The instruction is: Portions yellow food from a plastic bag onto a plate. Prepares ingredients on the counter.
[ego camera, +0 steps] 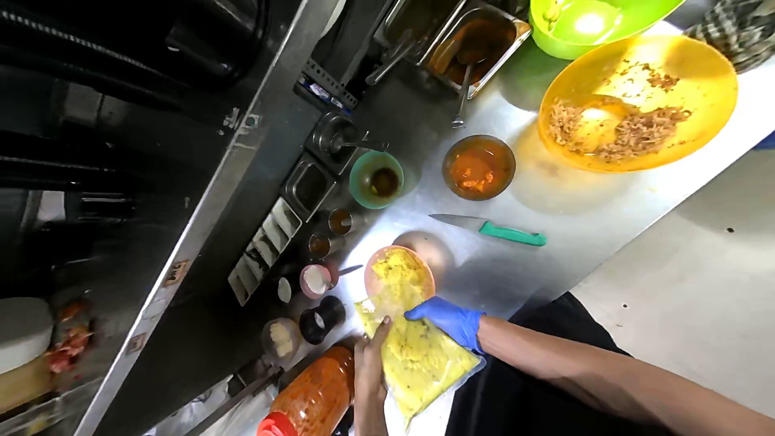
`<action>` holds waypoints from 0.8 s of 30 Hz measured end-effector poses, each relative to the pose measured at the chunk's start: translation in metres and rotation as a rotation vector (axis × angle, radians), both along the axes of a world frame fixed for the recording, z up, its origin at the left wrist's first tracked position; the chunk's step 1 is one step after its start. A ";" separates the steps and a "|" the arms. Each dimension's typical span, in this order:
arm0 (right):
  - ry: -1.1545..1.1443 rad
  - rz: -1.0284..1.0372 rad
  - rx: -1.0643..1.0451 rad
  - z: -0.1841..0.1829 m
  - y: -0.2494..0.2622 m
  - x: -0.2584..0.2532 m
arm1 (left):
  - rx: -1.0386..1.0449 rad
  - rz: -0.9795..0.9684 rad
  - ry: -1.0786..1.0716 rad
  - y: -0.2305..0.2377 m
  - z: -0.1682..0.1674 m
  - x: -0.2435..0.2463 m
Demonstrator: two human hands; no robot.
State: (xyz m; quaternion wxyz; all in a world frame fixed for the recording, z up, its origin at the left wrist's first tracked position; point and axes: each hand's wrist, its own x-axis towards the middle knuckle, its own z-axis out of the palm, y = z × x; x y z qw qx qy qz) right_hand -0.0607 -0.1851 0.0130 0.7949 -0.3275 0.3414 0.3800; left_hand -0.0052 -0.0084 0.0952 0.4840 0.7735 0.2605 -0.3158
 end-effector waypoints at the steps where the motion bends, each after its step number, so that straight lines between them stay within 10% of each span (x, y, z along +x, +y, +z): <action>1: -0.010 -0.009 0.033 0.005 -0.002 0.000 | -0.011 0.007 0.017 0.001 0.001 0.000; 14: -0.091 0.183 0.088 0.036 -0.013 -0.029 | -0.102 0.103 -0.010 0.023 -0.010 -0.025; 24: -0.388 0.506 -0.459 0.050 -0.016 -0.034 | -0.323 0.175 0.058 0.024 -0.011 -0.053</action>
